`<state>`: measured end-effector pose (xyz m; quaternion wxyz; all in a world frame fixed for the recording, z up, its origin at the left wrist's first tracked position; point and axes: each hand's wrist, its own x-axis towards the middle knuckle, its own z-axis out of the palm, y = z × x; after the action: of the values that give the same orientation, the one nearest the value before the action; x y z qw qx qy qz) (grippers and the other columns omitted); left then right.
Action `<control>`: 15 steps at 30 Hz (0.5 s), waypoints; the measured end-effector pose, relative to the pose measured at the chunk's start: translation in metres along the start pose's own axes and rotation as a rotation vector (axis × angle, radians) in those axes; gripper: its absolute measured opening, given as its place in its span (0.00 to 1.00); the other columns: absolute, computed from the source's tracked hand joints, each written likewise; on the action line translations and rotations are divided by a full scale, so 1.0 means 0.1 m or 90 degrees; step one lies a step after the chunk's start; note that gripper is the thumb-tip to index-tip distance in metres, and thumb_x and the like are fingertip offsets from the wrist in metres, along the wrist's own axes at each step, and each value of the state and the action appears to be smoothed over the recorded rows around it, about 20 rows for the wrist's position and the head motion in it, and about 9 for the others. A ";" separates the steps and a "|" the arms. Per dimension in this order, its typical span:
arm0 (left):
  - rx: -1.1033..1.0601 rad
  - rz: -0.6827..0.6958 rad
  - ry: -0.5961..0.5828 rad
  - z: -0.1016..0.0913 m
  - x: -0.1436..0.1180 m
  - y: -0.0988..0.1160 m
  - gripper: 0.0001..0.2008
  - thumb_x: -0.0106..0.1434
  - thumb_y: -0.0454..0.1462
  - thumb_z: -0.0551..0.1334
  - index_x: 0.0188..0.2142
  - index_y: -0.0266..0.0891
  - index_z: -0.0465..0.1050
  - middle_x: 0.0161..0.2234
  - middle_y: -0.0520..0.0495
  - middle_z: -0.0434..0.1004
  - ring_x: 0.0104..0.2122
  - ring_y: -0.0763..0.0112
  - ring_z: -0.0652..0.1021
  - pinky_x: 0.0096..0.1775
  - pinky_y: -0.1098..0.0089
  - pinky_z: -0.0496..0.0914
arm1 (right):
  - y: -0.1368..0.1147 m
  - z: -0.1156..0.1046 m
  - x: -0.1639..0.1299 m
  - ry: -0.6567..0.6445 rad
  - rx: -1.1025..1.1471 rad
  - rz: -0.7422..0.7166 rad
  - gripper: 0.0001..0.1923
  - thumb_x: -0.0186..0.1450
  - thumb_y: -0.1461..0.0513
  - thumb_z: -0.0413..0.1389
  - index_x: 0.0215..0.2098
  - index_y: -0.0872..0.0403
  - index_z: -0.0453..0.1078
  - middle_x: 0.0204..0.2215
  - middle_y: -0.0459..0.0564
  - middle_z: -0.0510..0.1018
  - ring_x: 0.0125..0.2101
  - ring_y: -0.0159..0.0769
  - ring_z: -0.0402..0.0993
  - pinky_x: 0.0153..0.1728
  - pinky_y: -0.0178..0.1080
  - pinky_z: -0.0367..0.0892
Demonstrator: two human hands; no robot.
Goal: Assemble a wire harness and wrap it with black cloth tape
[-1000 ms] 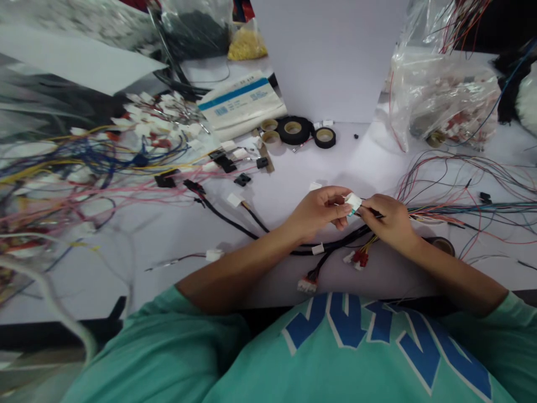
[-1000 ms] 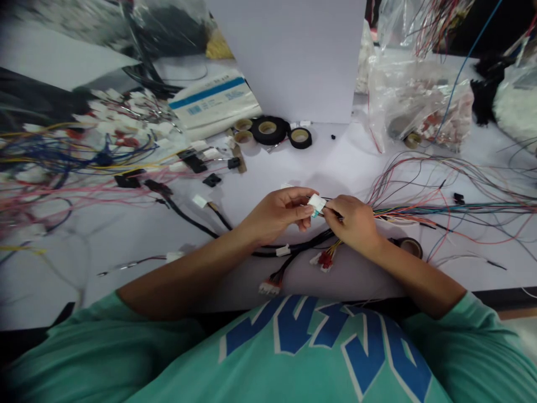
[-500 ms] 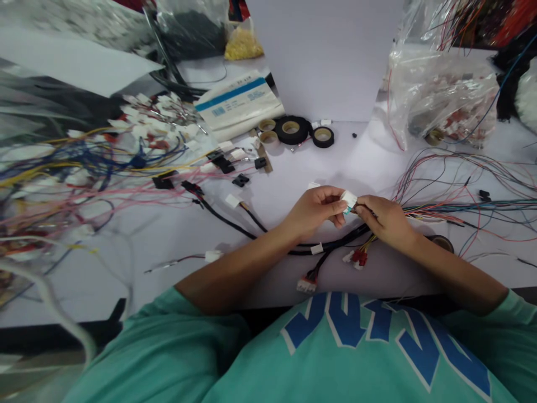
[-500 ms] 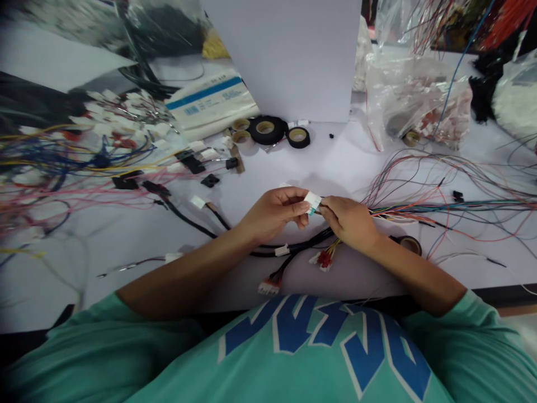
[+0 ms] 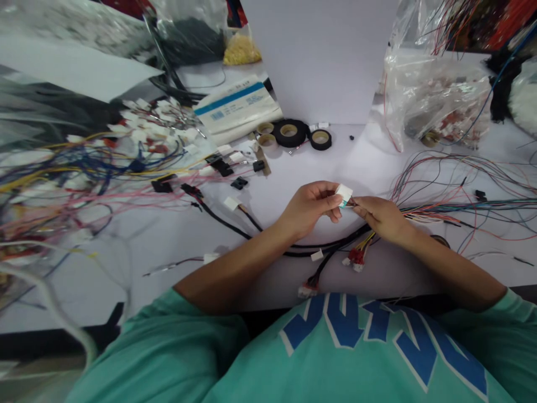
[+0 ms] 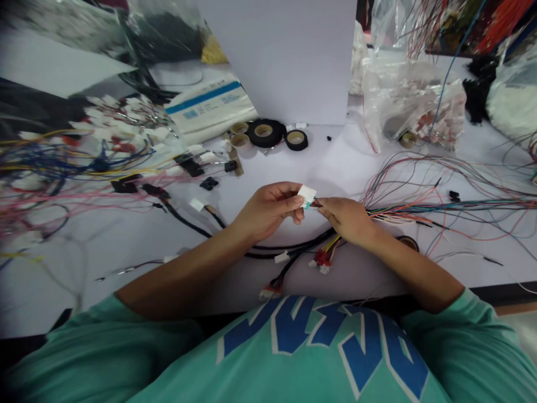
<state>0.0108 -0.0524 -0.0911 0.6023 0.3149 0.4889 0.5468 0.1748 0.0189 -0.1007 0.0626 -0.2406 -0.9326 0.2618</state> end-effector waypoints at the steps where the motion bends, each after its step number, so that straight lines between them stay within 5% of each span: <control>1: 0.013 0.014 -0.004 0.00 0.00 0.01 0.15 0.43 0.38 0.68 0.30 0.32 0.70 0.18 0.55 0.70 0.16 0.79 0.71 0.19 0.76 0.67 | 0.02 -0.02 0.01 -0.011 0.022 0.000 0.19 0.66 0.59 0.41 0.48 0.56 0.67 0.41 0.54 0.77 0.40 0.37 0.72 0.38 0.36 0.64; 10: 0.125 0.055 -0.031 0.01 0.02 0.07 0.12 0.47 0.36 0.63 0.32 0.32 0.72 0.19 0.54 0.70 0.17 0.80 0.70 0.19 0.77 0.67 | 0.18 -0.24 0.03 -0.144 0.244 0.062 0.20 0.63 0.55 0.44 0.39 0.58 0.73 0.36 0.51 0.77 0.37 0.35 0.71 0.41 0.37 0.62; 15: 0.172 0.048 -0.035 0.01 0.05 0.14 0.09 0.48 0.34 0.62 0.31 0.32 0.72 0.18 0.54 0.70 0.16 0.80 0.69 0.19 0.77 0.66 | 0.23 -0.26 0.03 -0.138 0.236 0.096 0.18 0.61 0.56 0.46 0.35 0.57 0.74 0.29 0.49 0.76 0.31 0.34 0.69 0.36 0.37 0.62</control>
<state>0.0061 -0.0446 -0.0797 0.5468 0.4258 0.5292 0.4895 0.1883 0.0494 -0.0902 -0.0151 -0.2647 -0.8491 0.4569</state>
